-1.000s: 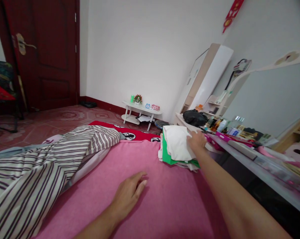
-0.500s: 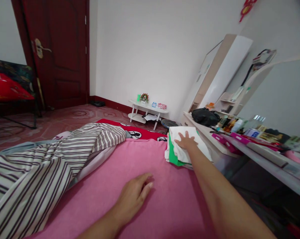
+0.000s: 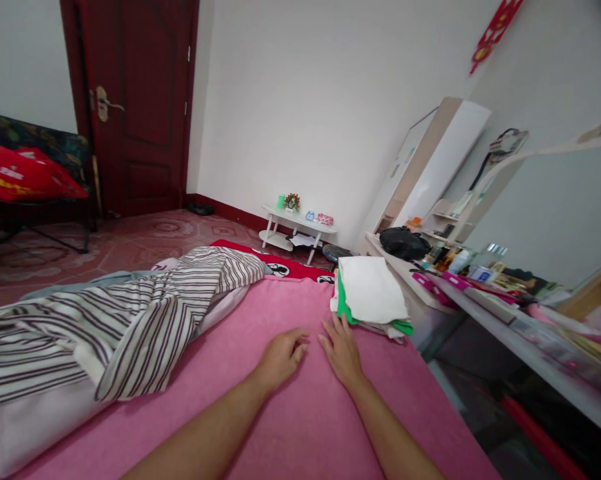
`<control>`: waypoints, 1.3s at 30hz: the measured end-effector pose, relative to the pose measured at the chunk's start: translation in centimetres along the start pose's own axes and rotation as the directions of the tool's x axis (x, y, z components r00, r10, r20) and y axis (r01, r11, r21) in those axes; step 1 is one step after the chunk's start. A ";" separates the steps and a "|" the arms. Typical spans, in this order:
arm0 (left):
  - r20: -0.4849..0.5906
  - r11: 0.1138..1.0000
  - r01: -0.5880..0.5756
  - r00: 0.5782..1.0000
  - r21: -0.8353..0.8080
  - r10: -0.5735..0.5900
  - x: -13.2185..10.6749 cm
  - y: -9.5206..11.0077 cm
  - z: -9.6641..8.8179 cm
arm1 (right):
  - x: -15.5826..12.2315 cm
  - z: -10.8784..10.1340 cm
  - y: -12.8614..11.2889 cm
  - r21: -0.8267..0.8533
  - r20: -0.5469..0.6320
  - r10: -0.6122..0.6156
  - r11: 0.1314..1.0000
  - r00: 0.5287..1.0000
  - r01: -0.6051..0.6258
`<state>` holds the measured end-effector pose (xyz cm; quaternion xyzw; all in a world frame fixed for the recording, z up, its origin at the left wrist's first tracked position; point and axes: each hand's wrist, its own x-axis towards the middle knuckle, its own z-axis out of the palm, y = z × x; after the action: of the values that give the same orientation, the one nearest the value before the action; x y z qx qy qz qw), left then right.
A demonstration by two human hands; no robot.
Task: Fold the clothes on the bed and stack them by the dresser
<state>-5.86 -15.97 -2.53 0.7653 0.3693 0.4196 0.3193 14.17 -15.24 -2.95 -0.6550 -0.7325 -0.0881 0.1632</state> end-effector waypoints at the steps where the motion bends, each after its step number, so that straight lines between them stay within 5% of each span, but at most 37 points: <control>1: 0.003 1.000 -0.016 1.000 0.021 0.016 -0.1 0.0 0.0 | -0.7 0.1 -0.7 0.023 0.052 0.029 0.999 0.998 -0.031; 9: 0.033 0.991 -0.114 0.993 0.072 0.111 -0.6 -0.3 -0.3 | -2.6 -0.3 -2.7 0.074 0.071 0.064 0.995 0.995 -0.069; 39: 0.029 0.995 -0.059 0.998 0.081 0.057 0.0 -0.7 0.1 | -1.8 0.8 -1.3 0.260 -0.072 0.053 0.965 0.996 -0.033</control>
<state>-6.02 -15.63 -3.16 0.7934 0.3596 0.4032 0.2804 12.97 -16.84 -4.20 -0.6398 -0.7164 -0.0138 0.2778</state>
